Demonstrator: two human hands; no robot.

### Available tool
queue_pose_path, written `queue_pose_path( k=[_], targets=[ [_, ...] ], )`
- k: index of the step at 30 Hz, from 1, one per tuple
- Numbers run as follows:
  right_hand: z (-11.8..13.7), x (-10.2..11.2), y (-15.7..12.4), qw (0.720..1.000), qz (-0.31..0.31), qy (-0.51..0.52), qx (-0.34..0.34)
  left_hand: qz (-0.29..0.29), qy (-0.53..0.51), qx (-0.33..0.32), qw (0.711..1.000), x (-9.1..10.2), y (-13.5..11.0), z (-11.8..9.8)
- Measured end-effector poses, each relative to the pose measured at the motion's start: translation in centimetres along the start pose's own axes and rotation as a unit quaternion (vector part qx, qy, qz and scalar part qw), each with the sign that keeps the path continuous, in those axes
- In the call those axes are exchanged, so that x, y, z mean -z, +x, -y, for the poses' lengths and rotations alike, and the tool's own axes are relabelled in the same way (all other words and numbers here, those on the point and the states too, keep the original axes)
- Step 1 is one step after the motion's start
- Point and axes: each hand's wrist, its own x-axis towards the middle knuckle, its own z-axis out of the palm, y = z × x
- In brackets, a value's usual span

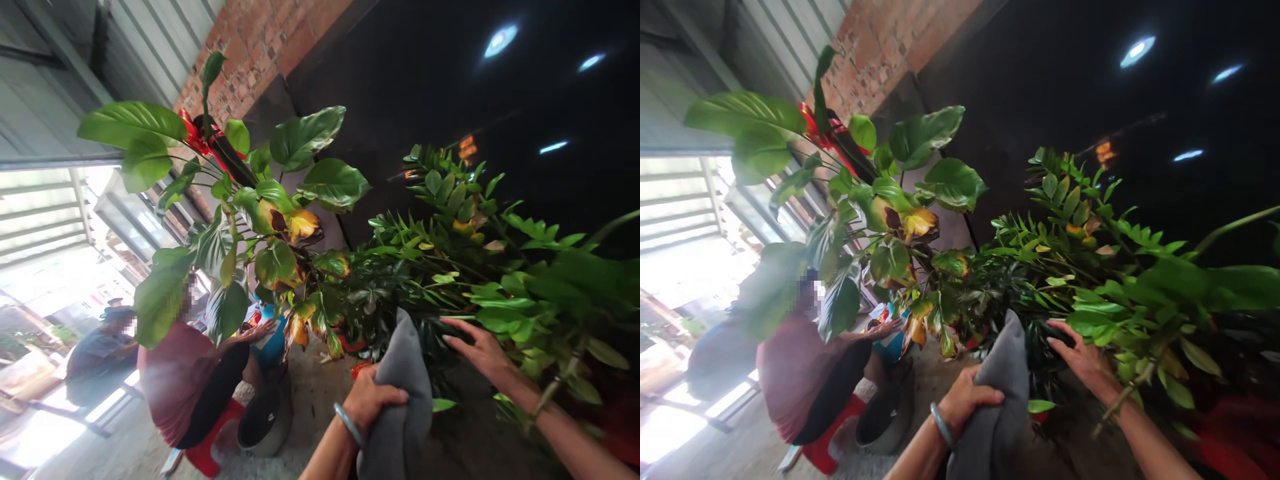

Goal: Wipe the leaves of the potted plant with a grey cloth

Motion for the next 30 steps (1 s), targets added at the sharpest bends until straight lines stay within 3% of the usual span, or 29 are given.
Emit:
queue_pose_path(
  k=[2, 4, 6, 8, 11, 14, 17, 21, 23, 26, 28, 30],
  targets=[
    [0.4, 0.1, -0.1, 1.0, 0.021, 0.013, -0.013, 0.044, -0.013, -0.01, 0.999, 0.7, -1.1, -0.6],
    [1.0, -0.1, -0.2, 0.998, 0.046, 0.03, -0.043, 0.043, -0.043, -0.075, 0.995, 1.3, -1.8, -3.0],
    [1.8, -0.3, -0.4, 0.994, 0.06, 0.054, -0.075, -0.005, -0.08, -0.15, 0.986, 1.6, -1.6, -5.6],
    [2.6, -0.6, -0.7, 0.991, 0.063, 0.08, -0.091, -0.071, -0.116, -0.187, 0.973, 1.5, -0.8, -6.6],
    [3.5, -0.8, -1.1, 0.986, 0.049, 0.122, -0.107, -0.093, -0.087, -0.132, 0.983, 0.7, 0.1, -4.2],
    [3.8, -0.6, -1.4, 0.976, 0.033, 0.168, -0.136, 0.001, 0.004, -0.021, 1.0, 0.1, -0.7, -0.8],
    [3.7, -0.5, -1.5, 0.966, 0.026, 0.2, -0.163, 0.041, -0.014, -0.042, 0.998, 0.4, -2.1, -1.4],
    [3.8, -0.7, -1.6, 0.955, 0.026, 0.23, -0.185, -0.081, -0.153, -0.191, 0.966, 0.8, -2.0, -6.1],
    [4.0, -0.9, -1.7, 0.952, 0.026, 0.243, -0.186, -0.141, -0.202, -0.214, 0.945, 0.6, -1.2, -6.7],
    [4.2, -1.0, -1.9, 0.95, 0.028, 0.256, -0.178, -0.124, -0.133, -0.146, 0.972, 0.0, -0.3, -3.7],
    [4.1, -0.9, -2.0, 0.95, 0.026, 0.249, -0.188, -0.062, -0.028, -0.065, 0.996, -0.1, -0.6, -0.6],
    [3.7, -0.7, -1.9, 0.951, 0.021, 0.235, -0.199, 0.004, 0.028, -0.011, 1.0, 0.1, -1.5, 1.1]
  ],
)
